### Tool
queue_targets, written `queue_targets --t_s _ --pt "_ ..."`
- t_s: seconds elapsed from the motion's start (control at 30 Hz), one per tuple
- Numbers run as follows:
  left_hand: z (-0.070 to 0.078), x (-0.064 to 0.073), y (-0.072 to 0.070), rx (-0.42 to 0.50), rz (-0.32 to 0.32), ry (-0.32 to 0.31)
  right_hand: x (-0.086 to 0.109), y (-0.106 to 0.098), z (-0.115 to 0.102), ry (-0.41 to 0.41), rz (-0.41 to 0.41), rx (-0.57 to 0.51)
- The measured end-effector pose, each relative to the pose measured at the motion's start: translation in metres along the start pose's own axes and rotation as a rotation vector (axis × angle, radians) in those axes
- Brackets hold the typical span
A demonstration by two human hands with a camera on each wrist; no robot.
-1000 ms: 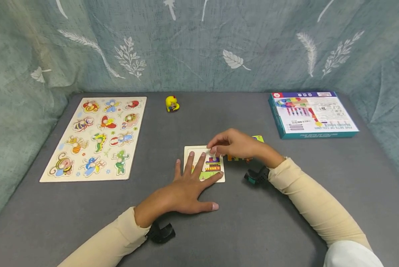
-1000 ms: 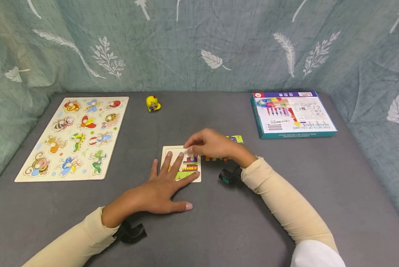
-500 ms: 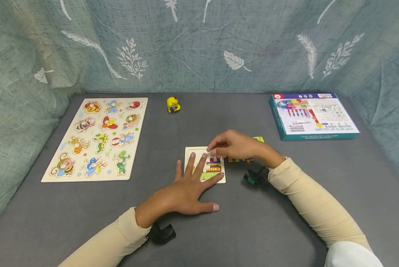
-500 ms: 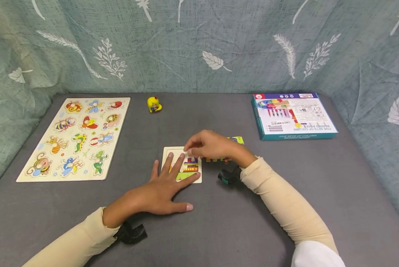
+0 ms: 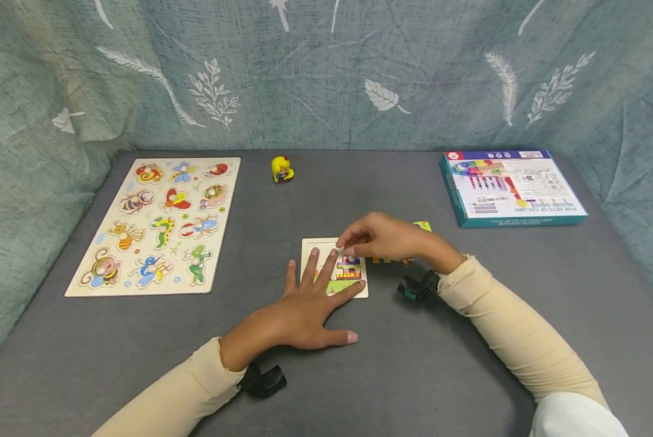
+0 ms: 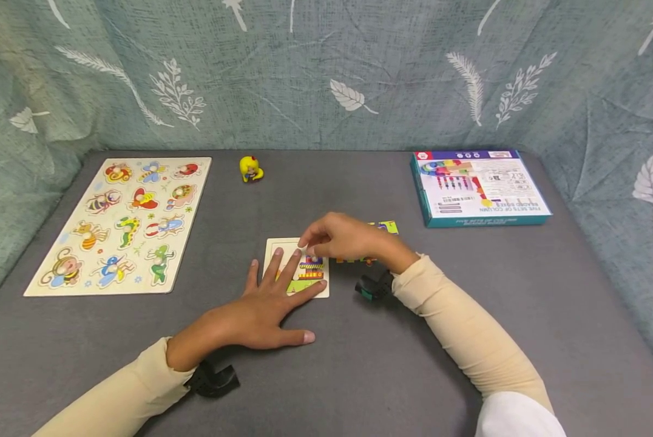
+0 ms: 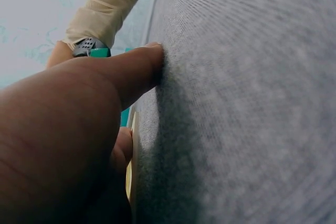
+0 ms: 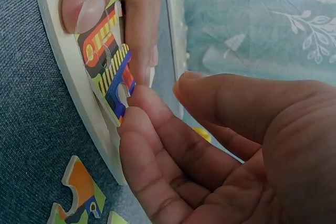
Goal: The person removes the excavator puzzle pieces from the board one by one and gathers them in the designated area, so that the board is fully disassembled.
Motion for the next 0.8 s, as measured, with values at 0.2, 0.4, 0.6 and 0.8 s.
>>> queue_targets --t_s 0.2,0.4,0.6,0.8 --pt "0.0007 -0.0005 0.0000 -0.006 0.004 0.002 0.0017 0.0006 -0.0001 0.004 -0.012 0.010" --pt "0.0005 -0.0002 -0.0002 -0.008 0.006 0.002 0.0034 0.0005 0.0022 0.008 -0.006 0.022" --pt "0.0000 -0.0002 0.0000 -0.011 0.009 0.005 0.0045 0.0046 0.0049 0.011 -0.025 0.057" --pt "0.0001 -0.0005 0.0004 -0.007 0.010 0.007 0.0053 0.0047 0.0034 0.002 -0.026 0.059"
Point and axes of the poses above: each hand's wrist, its own x-axis away from the middle knuckle, its own y-axis out of the palm, z = x × y, the point moved 8 cm from there along -x, towards the middle knuckle, and after that the axes turned 4 degrees about -z, right-handed, at the moved point
